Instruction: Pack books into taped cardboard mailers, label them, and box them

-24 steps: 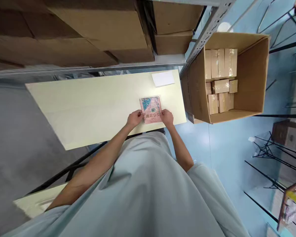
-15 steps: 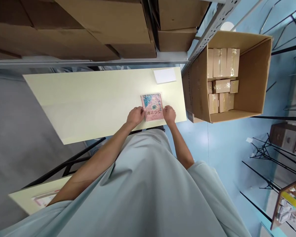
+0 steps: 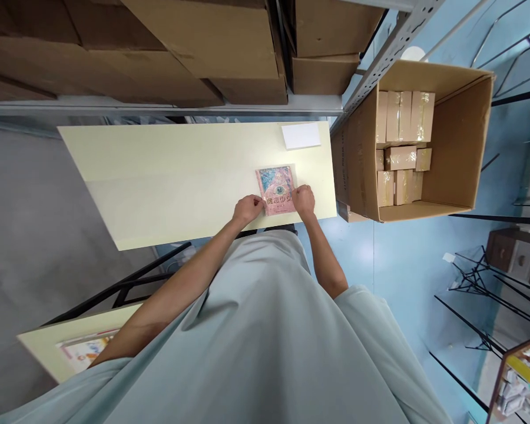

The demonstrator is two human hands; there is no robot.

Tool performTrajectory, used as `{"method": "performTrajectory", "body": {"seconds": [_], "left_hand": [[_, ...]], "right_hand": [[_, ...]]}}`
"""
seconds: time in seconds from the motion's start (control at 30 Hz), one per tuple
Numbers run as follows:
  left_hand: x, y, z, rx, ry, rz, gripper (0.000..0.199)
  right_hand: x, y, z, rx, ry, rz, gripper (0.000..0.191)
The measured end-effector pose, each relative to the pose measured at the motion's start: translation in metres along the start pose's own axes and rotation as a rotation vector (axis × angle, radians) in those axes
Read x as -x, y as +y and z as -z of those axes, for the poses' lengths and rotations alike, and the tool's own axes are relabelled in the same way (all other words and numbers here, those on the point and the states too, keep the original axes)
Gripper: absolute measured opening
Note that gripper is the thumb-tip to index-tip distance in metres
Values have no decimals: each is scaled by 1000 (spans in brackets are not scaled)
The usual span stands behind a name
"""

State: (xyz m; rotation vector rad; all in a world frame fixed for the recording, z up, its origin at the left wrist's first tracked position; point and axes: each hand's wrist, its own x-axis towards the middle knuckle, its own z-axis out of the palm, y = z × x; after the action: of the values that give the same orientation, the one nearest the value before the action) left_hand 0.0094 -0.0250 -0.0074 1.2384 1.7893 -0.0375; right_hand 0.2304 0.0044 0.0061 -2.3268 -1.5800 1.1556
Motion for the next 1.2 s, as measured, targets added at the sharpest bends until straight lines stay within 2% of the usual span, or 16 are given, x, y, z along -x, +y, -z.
{"method": "performTrajectory", "body": {"seconds": [0.13, 0.23, 0.3, 0.43, 0.5, 0.57, 0.7, 0.8, 1.07, 1.2], "left_hand": [[4, 4, 1, 42, 20, -13, 17], [10, 9, 5, 138, 94, -48, 26], [16, 14, 10, 280, 115, -116, 30], [32, 25, 21, 657, 43, -242, 37], [40, 28, 28, 788, 28, -239, 49], [45, 27, 35, 831, 66, -203, 53], [45, 7, 49, 710, 245, -88, 37], [39, -15, 57, 601, 307, 2, 25], [21, -54, 64, 432, 331, 152, 32], [11, -67, 69, 373, 289, 227, 32]], "right_hand": [[4, 2, 13, -163, -73, -7, 12], [13, -8, 18, -227, -55, 48, 13], [22, -19, 19, -249, -36, 107, 14], [41, -46, 10, -283, -40, 203, 12], [50, -60, 1, -302, -47, 248, 14], [59, -73, -10, -323, -55, 297, 17], [71, -91, -29, -367, -171, 416, 15], [73, -94, -38, -360, -277, 443, 14], [43, -81, -48, -167, -246, 168, 18], [38, -82, -58, -135, -287, 144, 19]]}}
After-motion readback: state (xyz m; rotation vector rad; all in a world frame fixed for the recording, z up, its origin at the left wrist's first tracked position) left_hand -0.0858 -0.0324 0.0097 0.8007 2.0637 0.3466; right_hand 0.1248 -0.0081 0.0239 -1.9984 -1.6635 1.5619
